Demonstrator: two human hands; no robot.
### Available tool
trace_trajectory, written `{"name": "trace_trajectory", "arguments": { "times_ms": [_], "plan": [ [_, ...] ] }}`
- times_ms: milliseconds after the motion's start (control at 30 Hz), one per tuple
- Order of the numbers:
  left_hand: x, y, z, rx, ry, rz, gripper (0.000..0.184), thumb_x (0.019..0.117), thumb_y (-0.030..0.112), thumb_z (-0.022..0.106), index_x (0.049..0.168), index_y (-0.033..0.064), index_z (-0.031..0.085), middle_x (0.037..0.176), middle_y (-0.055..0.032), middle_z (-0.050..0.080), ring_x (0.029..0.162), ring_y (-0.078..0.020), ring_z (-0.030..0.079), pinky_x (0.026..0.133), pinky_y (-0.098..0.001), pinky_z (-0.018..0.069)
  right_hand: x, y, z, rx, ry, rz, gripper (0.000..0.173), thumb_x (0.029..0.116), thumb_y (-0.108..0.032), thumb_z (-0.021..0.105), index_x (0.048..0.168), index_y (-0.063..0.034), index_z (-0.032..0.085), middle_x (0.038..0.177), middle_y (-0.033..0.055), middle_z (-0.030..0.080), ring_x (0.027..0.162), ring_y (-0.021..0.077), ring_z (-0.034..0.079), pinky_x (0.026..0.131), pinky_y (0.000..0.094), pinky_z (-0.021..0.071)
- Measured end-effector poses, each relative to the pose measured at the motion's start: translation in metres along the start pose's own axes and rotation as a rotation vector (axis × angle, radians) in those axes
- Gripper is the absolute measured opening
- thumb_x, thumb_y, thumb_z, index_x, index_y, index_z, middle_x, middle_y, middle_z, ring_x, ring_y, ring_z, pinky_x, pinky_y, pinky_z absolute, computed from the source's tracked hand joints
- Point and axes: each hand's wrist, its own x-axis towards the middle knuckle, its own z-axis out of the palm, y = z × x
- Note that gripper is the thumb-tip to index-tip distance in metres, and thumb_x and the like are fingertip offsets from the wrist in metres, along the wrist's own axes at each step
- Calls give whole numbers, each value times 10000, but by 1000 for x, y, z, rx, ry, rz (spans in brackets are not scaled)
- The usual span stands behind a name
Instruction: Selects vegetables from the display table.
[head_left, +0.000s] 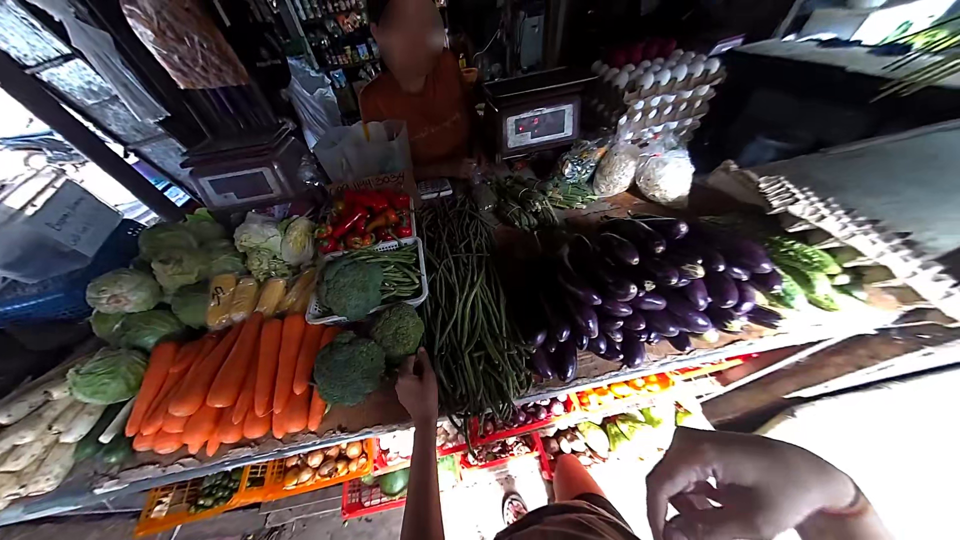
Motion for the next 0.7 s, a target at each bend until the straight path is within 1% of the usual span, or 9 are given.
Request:
{"name": "trace_trajectory", "arguments": {
  "times_ms": [133,267,333,400,467,533,600,667,700],
  "plan": [
    [-2,-4,0,-270,83,-11,271,1021,201,623,894,-12,732,776,-78,685,731,-112,639,755,-345,530,5,-7,-5,-6,-73,-76,293,1030,-324,611,1003,-75,763,681,-21,672,547,-17,575,503,163,479],
    [-5,-7,1,-371,120,-7,249,1026,165,592,902,-18,708,787,-59,672,734,-72,637,747,-273,538,35,23,7,-283,42,449,232,1005,-259,641,1054,-86,788,738,80,709,584,171,633,578,386,540],
    [-7,-8,1,-409,174,6,233,1006,136,586,867,-10,701,750,-25,669,688,-30,631,695,-223,533,50,48,7,-531,48,841,275,1025,-292,606,1136,-96,763,972,194,737,900,389,700,826,617,528],
    [-9,-8,-1,-467,222,9,224,984,105,567,823,-2,681,706,12,643,650,0,607,660,-190,515,54,64,0,-665,187,1019,338,1027,-333,584,1240,-105,714,1142,206,722,1104,428,670,943,665,482],
    [-12,-8,-3,-558,249,-30,245,972,73,537,762,25,654,640,50,599,583,13,572,593,-174,494,49,65,-7,-657,365,789,325,1011,-380,610,1138,-111,742,1017,131,747,957,314,713,860,555,544],
    [-14,-8,-5,-674,241,-108,279,978,44,488,736,52,626,578,69,571,512,1,556,522,-180,489,53,64,-6,-427,429,396,300,984,-364,669,988,-77,759,861,45,731,774,119,684,732,331,575],
    [-15,-8,-8,-754,189,-154,326,995,46,426,712,87,584,559,69,573,488,-14,547,496,-184,474,66,64,1,-239,426,182,283,986,-323,683,976,-49,755,822,23,726,726,31,655,680,224,554],
    [-13,-7,-9,-774,141,-155,381,1017,74,390,672,118,545,549,76,564,481,-19,532,491,-187,459,74,71,1,-314,371,249,307,1001,-337,654,979,-45,747,806,49,709,712,78,647,679,273,550],
    [-13,-7,-9,-756,127,-146,400,1032,93,395,661,122,542,550,78,560,484,-20,533,495,-191,464,76,75,-1,-406,285,385,339,1012,-353,627,991,-36,744,824,96,708,740,169,667,715,369,558]
  ]
}}
